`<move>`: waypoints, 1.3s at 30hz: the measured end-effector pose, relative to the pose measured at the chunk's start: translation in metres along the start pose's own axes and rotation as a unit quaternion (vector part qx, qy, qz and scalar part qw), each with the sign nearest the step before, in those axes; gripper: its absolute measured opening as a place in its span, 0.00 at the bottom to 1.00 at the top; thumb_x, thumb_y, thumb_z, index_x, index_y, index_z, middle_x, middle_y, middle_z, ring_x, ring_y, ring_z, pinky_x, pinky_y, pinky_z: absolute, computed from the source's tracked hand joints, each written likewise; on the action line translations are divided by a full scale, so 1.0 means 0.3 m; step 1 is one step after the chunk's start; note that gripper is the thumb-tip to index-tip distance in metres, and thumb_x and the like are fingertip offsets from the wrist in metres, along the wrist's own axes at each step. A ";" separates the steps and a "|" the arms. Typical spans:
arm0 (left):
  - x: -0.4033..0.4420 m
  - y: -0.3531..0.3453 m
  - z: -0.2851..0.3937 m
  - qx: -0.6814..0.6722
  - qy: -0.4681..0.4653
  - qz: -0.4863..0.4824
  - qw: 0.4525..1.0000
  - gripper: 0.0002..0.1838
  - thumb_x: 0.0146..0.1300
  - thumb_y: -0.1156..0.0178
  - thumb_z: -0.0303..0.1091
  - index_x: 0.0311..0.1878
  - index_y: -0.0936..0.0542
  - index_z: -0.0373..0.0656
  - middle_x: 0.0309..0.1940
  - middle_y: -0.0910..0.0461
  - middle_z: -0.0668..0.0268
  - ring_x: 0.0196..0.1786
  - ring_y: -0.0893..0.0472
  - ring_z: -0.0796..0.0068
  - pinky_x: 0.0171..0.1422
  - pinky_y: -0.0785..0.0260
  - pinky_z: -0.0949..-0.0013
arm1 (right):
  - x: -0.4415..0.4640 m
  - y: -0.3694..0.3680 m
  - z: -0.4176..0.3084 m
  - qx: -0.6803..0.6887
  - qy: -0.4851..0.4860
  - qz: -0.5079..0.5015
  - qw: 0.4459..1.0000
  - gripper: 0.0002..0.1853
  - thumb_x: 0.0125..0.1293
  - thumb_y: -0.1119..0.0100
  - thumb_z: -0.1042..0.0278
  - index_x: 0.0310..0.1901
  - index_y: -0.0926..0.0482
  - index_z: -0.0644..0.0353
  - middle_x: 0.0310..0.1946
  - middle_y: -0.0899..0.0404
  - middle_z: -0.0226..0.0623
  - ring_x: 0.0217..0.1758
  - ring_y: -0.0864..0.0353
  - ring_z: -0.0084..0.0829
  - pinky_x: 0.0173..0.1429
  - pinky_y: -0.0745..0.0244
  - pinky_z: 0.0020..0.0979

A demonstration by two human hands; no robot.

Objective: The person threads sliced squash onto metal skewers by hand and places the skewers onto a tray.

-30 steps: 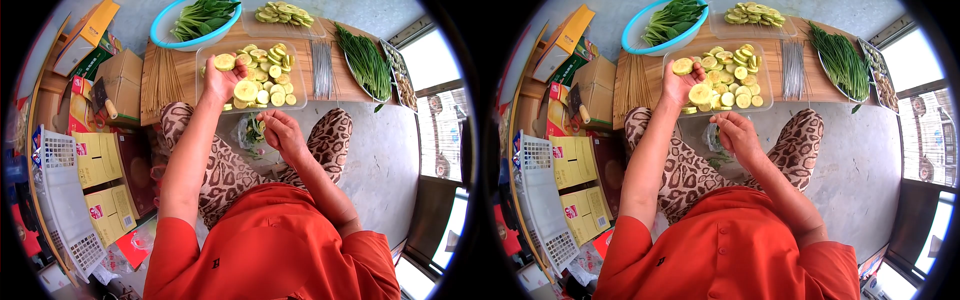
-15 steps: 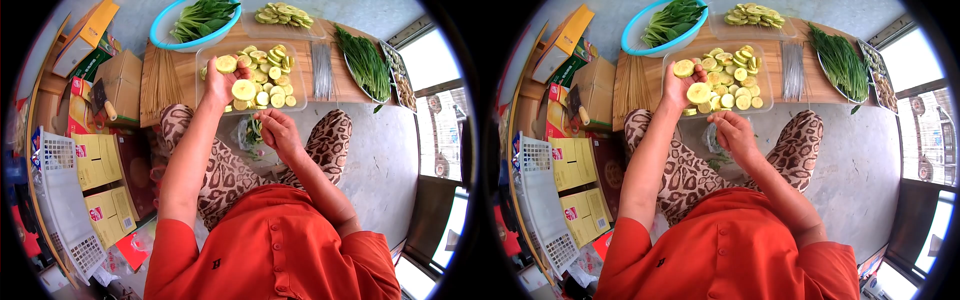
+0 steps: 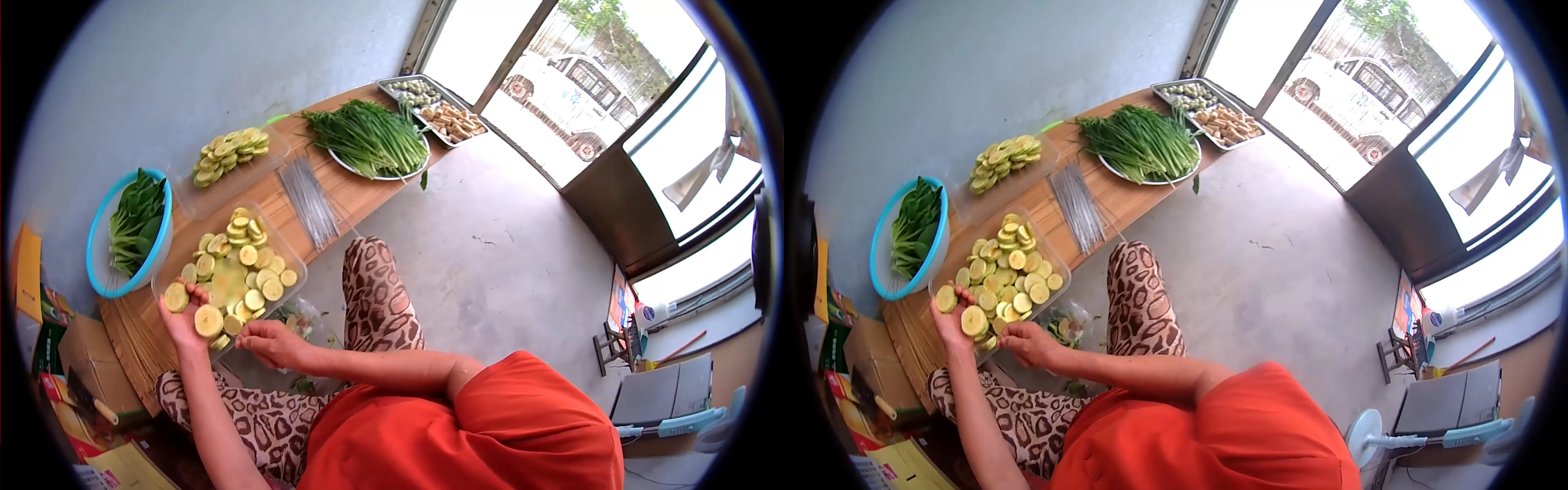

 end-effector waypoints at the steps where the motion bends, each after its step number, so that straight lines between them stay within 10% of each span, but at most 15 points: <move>1: -0.009 -0.013 0.000 0.005 -0.003 0.008 1.000 0.25 0.68 0.60 0.54 0.48 0.26 0.42 0.33 0.24 0.64 0.35 0.25 0.67 0.40 0.26 0.65 | -0.002 0.001 0.000 0.003 -0.001 -0.001 1.000 0.07 0.70 0.52 0.67 0.39 0.26 0.60 0.14 0.35 0.22 0.11 0.40 0.16 0.15 0.48 0.21; 39: -0.045 -0.099 0.005 -0.108 0.019 0.001 0.994 0.26 0.67 0.63 0.56 0.43 0.27 0.42 0.28 0.25 0.61 0.33 0.24 0.61 0.42 0.27 0.59 | 0.009 -0.053 -0.055 -0.044 -0.038 0.024 0.998 0.09 0.71 0.54 0.66 0.41 0.25 0.61 0.13 0.40 0.21 0.12 0.47 0.14 0.18 0.53 0.20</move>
Point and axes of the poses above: each hand's wrist, its own x-axis towards the middle knuckle, its own y-axis out of the back of the hand, z = x × y, the point moved 6 cm from there along x, towards the middle knuckle
